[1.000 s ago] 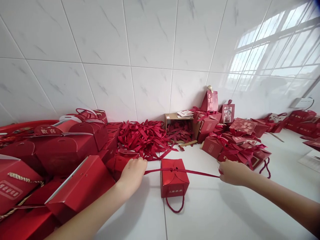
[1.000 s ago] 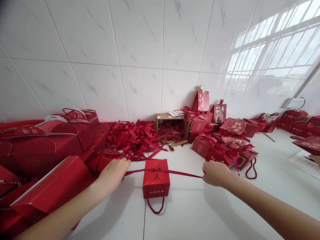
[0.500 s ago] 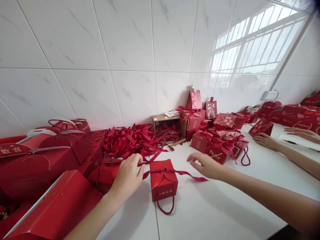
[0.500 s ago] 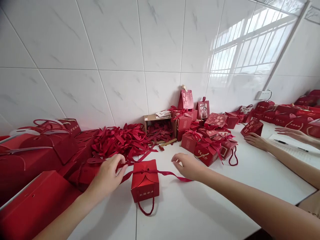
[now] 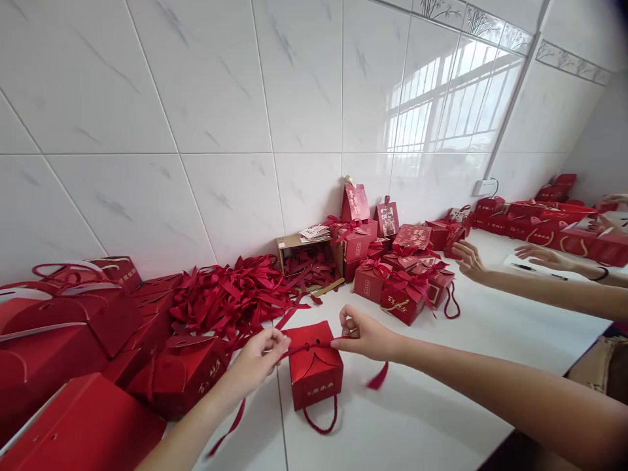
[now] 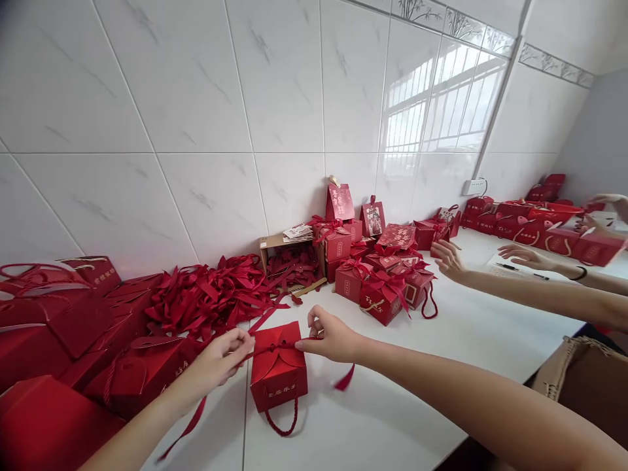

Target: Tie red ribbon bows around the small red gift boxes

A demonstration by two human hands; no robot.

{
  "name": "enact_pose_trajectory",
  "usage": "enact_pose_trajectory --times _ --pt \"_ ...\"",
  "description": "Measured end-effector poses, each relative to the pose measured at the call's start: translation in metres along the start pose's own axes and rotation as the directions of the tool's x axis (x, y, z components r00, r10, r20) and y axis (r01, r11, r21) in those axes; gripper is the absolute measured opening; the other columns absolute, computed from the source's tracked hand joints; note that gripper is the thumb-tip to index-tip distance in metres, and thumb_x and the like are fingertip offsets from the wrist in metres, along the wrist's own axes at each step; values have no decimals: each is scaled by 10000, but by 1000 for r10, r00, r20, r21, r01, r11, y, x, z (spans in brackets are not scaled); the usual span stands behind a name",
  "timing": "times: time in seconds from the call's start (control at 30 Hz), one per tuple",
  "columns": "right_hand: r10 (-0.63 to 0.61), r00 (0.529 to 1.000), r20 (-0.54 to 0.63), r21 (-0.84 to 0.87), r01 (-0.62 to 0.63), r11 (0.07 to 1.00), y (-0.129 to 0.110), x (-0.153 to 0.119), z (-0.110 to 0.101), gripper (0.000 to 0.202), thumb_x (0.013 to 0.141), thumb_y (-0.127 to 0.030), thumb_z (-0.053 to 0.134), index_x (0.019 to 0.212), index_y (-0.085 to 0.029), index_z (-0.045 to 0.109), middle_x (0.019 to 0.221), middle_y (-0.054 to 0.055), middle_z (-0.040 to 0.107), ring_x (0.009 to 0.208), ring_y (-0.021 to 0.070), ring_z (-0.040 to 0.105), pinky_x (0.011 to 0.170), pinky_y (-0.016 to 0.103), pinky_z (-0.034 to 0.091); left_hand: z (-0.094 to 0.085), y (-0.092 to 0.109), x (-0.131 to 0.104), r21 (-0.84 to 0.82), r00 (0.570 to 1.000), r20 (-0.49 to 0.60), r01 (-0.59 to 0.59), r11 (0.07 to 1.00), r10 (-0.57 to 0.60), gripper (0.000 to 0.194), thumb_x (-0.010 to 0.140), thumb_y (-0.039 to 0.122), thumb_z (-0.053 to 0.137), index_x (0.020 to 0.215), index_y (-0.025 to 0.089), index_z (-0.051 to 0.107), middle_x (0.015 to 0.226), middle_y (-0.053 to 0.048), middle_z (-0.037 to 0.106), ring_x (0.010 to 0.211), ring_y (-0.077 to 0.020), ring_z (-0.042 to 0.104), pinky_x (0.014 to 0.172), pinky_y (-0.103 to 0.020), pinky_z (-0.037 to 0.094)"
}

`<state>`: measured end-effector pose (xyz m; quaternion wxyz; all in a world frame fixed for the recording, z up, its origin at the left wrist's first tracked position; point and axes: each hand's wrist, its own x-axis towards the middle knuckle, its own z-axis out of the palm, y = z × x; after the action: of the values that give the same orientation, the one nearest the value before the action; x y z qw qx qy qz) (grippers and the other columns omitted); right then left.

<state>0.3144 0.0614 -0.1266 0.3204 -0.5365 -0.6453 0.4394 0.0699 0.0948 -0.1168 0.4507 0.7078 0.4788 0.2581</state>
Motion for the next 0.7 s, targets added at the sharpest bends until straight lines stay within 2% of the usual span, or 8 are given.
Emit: enact_pose_trajectory --times 0.1,0.17,0.23,0.3,0.43,0.53,0.63,0.7 --pt "-226 974 11 -314 218 924 -10 -13 -14 187 837 -299 534 708 -198 444 635 -41 484 562 91 413 525 221 323 -20 3 0 64 996 55 70 995 -74 300 773 497 508 799 202 467 614 65 399 518 -86 347 464 -186 250" --pt "-335 940 62 -587 306 750 -13 -21 -20 234 830 -213 492 600 -173 486 663 -6 517 563 94 407 530 243 297 -34 8 -2 157 964 220 113 981 -146 243 736 418 554 808 187 536 566 70 389 491 -77 317 440 -182 207" --pt "-388 921 37 -773 272 573 -14 -24 -22 226 809 -187 509 592 -157 565 736 22 563 565 93 421 527 256 280 -43 15 -3 243 881 415 133 961 -227 195 699 345 590 782 169 608 557 54 432 474 -71 326 418 -183 174" --pt "-389 920 -42 -867 160 472 -14 -25 -20 244 831 -213 507 632 -155 635 781 38 591 565 93 448 508 261 263 -48 21 -2 279 810 526 124 952 -260 176 682 317 621 739 153 654 546 34 474 451 -65 342 398 -187 148" --pt "-405 903 -147 -927 18 376 -17 -22 -13 343 883 -232 457 620 -153 662 784 60 604 634 131 520 476 275 202 -46 30 2 135 776 604 125 983 -182 324 749 451 616 755 138 699 442 46 425 366 -42 222 364 -209 87" --pt "-493 848 -194 -915 25 403 -24 -22 -9 351 891 -267 472 616 -158 662 776 60 597 636 135 525 471 273 197 -36 35 0 -74 823 557 180 981 -109 383 771 500 598 839 140 709 429 73 353 375 -40 150 362 -208 61" --pt "-534 803 -264 -779 149 609 -29 -23 -5 271 855 -262 547 635 -170 674 829 44 592 616 106 511 492 246 284 -20 42 -6 -188 897 431 201 961 -103 417 773 488 611 1006 153 693 481 83 338 412 -45 136 377 -194 73" --pt "-517 802 -299 -611 255 749 -33 -23 -1 204 819 -239 598 646 -182 690 813 31 573 637 105 514 527 231 348 -9 45 -10 -182 943 328 127 975 -62 430 788 484 594 1065 167 683 507 73 363 428 -55 192 385 -182 151"
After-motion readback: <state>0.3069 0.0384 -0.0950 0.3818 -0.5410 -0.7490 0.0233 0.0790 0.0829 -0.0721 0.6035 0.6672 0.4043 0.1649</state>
